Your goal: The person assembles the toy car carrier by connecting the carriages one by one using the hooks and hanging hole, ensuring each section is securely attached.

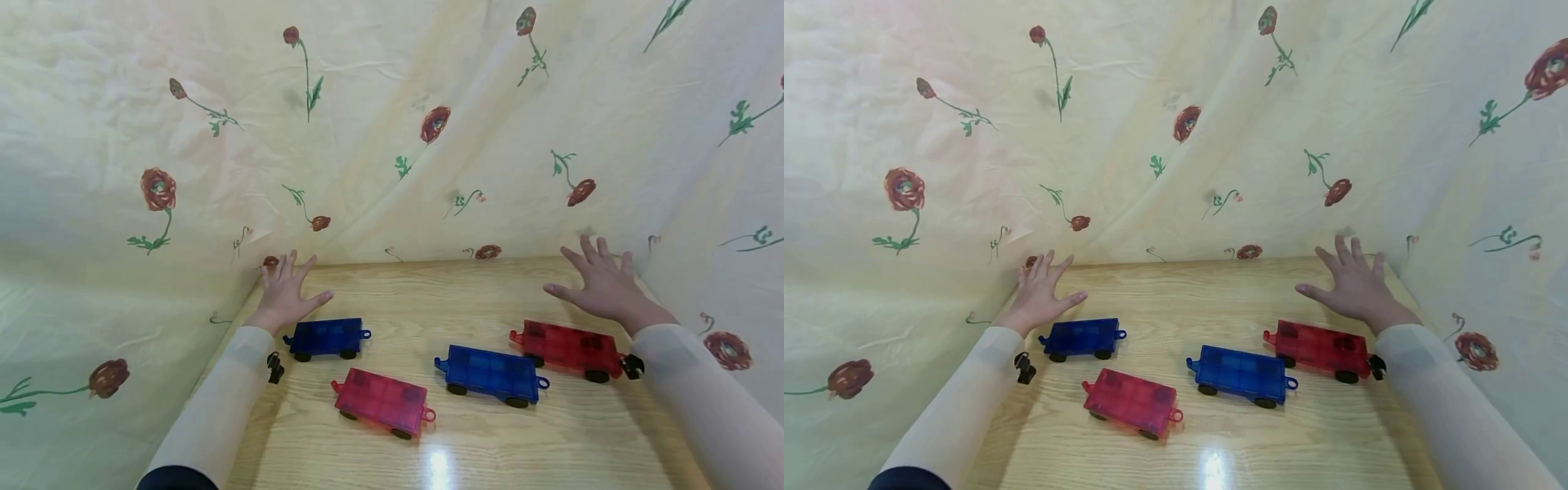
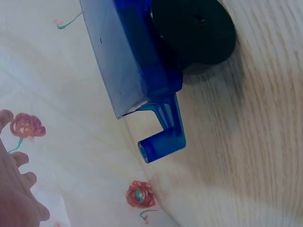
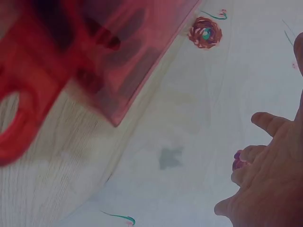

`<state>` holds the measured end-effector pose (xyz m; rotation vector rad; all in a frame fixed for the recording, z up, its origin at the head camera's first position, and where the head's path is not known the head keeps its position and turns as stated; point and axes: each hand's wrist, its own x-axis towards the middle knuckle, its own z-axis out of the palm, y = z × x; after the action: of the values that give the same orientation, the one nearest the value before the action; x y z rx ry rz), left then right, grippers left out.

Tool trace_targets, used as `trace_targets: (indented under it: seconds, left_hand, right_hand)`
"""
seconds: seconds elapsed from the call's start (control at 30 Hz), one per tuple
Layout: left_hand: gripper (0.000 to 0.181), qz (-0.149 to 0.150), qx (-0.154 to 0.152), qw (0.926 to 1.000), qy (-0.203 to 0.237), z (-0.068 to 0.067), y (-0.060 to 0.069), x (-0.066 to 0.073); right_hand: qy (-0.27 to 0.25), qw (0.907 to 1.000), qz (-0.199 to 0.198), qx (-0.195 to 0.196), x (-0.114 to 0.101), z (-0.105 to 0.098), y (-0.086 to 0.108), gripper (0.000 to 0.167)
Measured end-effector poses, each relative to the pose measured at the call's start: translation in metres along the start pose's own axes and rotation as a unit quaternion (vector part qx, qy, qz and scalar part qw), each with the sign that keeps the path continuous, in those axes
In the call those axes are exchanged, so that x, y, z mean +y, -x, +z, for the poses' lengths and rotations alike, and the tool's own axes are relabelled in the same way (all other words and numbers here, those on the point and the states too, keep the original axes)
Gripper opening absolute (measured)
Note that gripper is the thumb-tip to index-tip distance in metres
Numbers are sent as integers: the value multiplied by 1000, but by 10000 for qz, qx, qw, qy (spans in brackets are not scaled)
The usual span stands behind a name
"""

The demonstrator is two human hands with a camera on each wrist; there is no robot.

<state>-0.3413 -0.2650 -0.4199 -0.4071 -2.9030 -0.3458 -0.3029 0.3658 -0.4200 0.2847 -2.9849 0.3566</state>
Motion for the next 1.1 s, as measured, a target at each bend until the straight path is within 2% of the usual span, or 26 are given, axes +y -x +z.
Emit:
trace_targets:
  seconds: [0.33,0.63,0.87,1.1]
  left_hand:
    - [101,-34,51,9998,208,5,7,-11]
    - [99,-88,-58,9988,469,6,22,-13]
    - [98,-45,-47,9991,426,9,31,-11]
    - [95,119,-77,9971,752,13,41,-4]
  right_hand:
    - [-188,9998,-111,31,-11,9,1,106]
    - [-230,9995,-179,-80,-30,4,5,108]
    - [-340,9979,-546,-5,-50,2,14,104]
    - [-856,9921,-916,-20,-73,4,22,103]
